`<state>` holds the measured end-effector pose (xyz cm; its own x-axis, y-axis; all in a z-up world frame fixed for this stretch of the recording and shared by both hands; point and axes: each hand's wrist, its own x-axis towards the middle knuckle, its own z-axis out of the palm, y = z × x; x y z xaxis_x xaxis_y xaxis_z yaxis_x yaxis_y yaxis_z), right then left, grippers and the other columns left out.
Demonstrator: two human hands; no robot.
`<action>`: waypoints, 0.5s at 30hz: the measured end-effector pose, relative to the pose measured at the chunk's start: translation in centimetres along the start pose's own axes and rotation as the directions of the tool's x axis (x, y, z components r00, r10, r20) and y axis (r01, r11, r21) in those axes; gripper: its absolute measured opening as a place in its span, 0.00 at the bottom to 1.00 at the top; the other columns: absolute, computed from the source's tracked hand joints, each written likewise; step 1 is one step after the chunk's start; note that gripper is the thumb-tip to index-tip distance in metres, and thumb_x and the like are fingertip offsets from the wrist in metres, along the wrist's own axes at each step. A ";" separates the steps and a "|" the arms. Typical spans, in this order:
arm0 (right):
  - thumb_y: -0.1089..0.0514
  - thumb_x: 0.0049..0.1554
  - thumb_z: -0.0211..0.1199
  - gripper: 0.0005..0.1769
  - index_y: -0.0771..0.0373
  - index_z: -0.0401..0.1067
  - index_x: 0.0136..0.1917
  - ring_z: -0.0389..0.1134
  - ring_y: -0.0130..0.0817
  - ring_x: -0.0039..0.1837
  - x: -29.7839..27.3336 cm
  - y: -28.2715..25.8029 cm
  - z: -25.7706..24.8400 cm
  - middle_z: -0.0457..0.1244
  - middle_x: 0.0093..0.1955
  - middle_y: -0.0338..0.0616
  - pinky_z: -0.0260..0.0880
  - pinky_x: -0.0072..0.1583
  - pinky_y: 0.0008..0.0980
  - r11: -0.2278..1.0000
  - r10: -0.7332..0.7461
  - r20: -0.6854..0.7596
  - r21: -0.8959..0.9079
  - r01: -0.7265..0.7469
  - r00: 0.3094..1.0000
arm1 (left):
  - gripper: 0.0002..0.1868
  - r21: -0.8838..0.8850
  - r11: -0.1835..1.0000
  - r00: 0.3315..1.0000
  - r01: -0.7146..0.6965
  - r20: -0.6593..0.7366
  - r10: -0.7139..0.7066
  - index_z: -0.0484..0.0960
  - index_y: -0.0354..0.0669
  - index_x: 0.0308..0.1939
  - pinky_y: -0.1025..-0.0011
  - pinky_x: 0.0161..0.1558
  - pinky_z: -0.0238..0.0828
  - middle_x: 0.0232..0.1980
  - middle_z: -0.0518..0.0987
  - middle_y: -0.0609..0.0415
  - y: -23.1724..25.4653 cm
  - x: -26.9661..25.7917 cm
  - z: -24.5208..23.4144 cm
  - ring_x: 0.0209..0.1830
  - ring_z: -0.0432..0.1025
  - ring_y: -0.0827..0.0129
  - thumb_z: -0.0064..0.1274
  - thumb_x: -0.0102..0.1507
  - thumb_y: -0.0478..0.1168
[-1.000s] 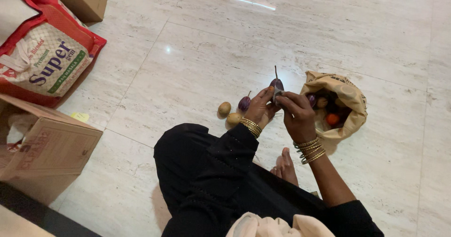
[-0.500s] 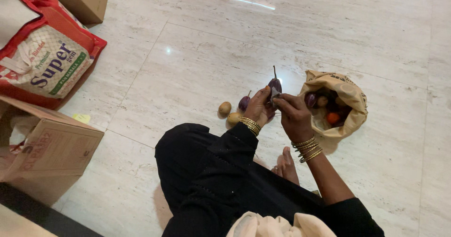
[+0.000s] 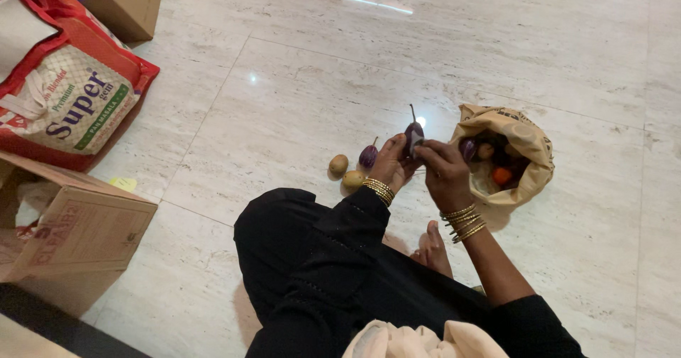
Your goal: The person sits on the floor and peels potatoes and eggplants using a small knife. They take items from a cloth bag, peel them, and place the peeled vegetables on the floor.
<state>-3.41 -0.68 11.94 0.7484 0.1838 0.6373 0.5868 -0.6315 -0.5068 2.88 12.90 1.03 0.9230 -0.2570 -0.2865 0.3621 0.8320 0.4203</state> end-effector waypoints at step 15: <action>0.71 0.59 0.63 0.17 0.59 0.79 0.59 0.73 0.42 0.58 0.4 0.8 -1.0 0.69 0.59 0.47 0.75 0.56 0.36 0.991 0.127 -0.048 0.054 -0.124 0.991 | 0.20 0.234 0.972 0.997 -0.004 0.079 -0.015 0.78 0.41 0.53 0.63 0.48 0.80 0.46 0.80 0.53 -0.5 -0.6 0.9 0.44 0.77 0.65 0.55 0.69 0.54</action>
<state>-2.95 -1.92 12.38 0.8010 0.0658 0.5950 0.5049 -0.6082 -0.6125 2.25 12.23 1.78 0.9249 -0.3072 -0.2242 0.3790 0.6949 0.6111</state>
